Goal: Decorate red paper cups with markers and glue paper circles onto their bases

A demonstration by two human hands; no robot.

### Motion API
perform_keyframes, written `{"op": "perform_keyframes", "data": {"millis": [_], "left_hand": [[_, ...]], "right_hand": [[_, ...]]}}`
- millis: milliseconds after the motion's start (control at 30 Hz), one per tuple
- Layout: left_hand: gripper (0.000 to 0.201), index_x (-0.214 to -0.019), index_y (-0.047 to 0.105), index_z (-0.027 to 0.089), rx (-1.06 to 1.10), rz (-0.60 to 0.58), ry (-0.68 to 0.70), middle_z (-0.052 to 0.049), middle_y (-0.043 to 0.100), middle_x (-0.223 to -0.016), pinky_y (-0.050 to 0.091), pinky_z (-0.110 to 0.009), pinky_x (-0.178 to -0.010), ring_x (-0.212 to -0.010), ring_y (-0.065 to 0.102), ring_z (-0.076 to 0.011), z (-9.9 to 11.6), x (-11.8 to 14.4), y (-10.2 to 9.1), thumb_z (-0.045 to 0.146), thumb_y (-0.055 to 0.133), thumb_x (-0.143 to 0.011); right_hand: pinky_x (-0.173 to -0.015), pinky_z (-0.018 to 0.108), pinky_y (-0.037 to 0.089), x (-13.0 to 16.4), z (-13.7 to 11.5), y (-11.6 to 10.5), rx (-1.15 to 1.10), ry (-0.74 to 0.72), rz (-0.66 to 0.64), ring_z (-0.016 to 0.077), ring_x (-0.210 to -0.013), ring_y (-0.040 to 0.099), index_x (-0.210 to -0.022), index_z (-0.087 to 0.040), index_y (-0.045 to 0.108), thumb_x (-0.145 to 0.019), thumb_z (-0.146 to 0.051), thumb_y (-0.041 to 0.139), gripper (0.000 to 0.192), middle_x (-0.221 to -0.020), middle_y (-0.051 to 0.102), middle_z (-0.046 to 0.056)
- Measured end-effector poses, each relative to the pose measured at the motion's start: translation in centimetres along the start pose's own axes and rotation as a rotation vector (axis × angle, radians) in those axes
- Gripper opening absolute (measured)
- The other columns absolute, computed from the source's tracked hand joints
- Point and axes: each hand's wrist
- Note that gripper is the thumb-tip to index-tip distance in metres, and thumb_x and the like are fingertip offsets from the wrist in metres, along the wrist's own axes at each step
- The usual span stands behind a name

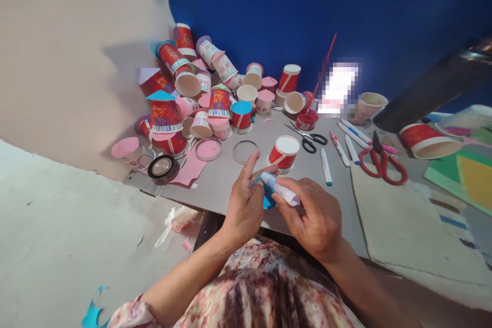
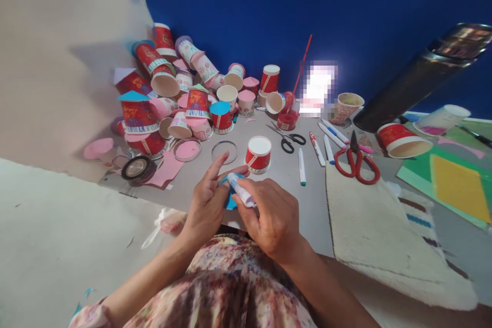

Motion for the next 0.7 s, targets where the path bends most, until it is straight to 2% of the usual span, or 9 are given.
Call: {"op": "perform_keyframes", "data": {"millis": [167, 333, 500, 633, 700], "left_hand": [[0.071, -0.161, 0.037, 0.017, -0.048, 0.029, 0.039, -0.015, 0.075, -0.133, 0.056, -0.026, -0.076, -0.093, 0.073, -0.0179, -0.2, 0.1, 0.3, 0.021, 0.060, -0.094], [0.074, -0.163, 0.032, 0.017, -0.050, 0.061, 0.050, -0.015, 0.075, -0.134, 0.053, -0.025, -0.069, -0.083, 0.072, -0.0160, 0.2, 0.1, 0.5, 0.020, 0.060, -0.094], [0.080, -0.165, 0.028, 0.020, -0.021, 0.060, 0.067, -0.014, 0.077, -0.130, 0.055, -0.030, -0.083, -0.097, 0.074, -0.0205, 0.4, 0.3, 0.9, 0.023, 0.065, -0.094], [0.080, -0.167, 0.021, 0.019, -0.054, 0.062, 0.082, -0.015, 0.075, -0.133, 0.056, -0.029, -0.080, -0.093, 0.074, -0.0192, 0.1, 0.6, 1.1, 0.027, 0.062, -0.098], [0.079, -0.167, 0.020, 0.021, -0.061, 0.064, 0.100, -0.015, 0.074, -0.135, 0.056, -0.030, -0.082, -0.098, 0.075, -0.0207, -0.3, 0.5, 1.0, 0.032, 0.060, -0.100]], "right_hand": [[-0.068, 0.034, 0.049, 0.1, 0.2, -0.1, 0.129, 0.002, -0.029, 0.0215, -0.072, 0.070, -0.121, -0.021, 0.065, -0.102, -0.022, 0.064, 0.020, -0.089, 0.080, 0.007], [-0.068, 0.033, 0.050, 0.0, -0.1, -1.1, 0.095, 0.035, 0.029, 0.0208, -0.070, 0.069, -0.119, -0.022, 0.065, -0.100, -0.020, 0.066, 0.019, -0.087, 0.079, 0.007], [-0.067, 0.033, 0.050, 0.3, -0.3, -0.8, 0.061, 0.010, 0.007, 0.0205, -0.068, 0.068, -0.120, -0.021, 0.065, -0.101, -0.022, 0.065, 0.019, -0.084, 0.078, 0.005], [-0.067, 0.033, 0.048, 0.4, 0.1, -0.1, 0.122, 0.033, 0.003, 0.0201, -0.069, 0.069, -0.115, -0.019, 0.067, -0.102, -0.023, 0.064, 0.013, -0.084, 0.078, 0.006], [-0.067, 0.032, 0.049, 0.3, 0.2, -0.3, 0.137, 0.072, 0.023, 0.0197, -0.070, 0.069, -0.112, -0.020, 0.067, -0.102, -0.023, 0.064, 0.011, -0.084, 0.079, 0.006]]}}
Point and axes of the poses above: each hand's wrist, its own x-axis away from the middle knuckle, its own y-axis out of the palm, z = x × y
